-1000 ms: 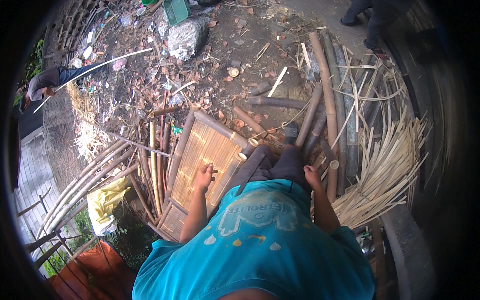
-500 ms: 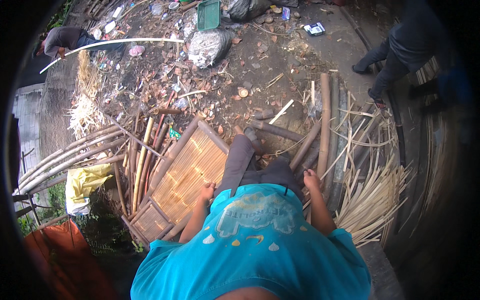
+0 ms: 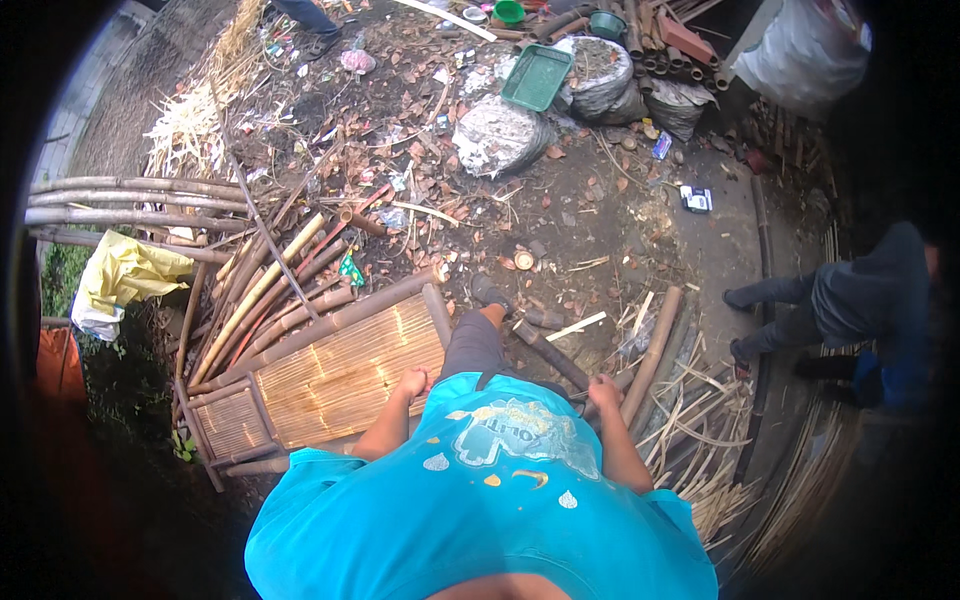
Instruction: The person walks through a cluttered workshop and outdoor area, picks up a bamboo chair, and wipes it with a cloth. They move the chair to a different spot and continue wiping it.
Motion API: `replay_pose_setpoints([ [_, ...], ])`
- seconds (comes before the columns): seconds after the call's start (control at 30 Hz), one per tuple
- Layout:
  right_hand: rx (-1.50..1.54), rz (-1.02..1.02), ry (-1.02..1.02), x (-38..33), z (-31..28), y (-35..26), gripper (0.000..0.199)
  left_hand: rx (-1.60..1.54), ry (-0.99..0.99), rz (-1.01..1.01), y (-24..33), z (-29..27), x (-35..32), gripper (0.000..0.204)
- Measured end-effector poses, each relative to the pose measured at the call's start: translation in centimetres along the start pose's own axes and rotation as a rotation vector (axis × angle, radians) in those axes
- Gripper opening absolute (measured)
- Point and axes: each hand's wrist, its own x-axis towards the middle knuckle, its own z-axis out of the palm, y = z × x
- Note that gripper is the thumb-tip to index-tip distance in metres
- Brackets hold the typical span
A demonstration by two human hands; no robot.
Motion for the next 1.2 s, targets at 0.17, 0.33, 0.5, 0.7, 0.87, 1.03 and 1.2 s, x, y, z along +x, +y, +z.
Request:
replay_pose_setpoints([
  [0.17, -0.096, -0.241, -0.044, 7.2, -3.0, -16.5, 0.048, -0.023, -0.045, -0.001, 8.5, -1.3, 9.7, 0.022],
  [0.33, -0.404, -0.429, -0.136, 0.7, -9.5, -38.5, 0.049, -0.462, 0.005, 0.090, 16.2, -5.7, 11.2, 0.028],
  [0.5, -0.731, -0.620, -0.233, 6.6, -9.5, -48.9, 0.045, -0.714, 0.164, 0.237, 21.1, -10.4, 6.3, 0.041],
  [0.7, -1.070, -0.856, -0.338, 8.4, -3.2, -61.5, 0.049, -1.087, 0.596, -0.088, 5.0, -6.1, 6.2, 0.036],
  [0.87, -1.088, -1.152, -0.465, 12.5, 5.7, -68.7, 0.043, -1.568, 0.900, -0.531, -3.4, 5.5, 0.7, 0.020],
  [1.03, -1.194, -1.359, -0.717, 13.8, 12.6, -72.8, 0.044, -1.734, 1.131, -0.595, -3.3, 19.1, 2.0, 0.016],
  [1.2, -1.350, -1.349, -0.861, 17.8, 17.3, -76.8, 0.042, -1.806, 1.137, -0.739, 8.9, 25.3, 6.6, 0.025],
])
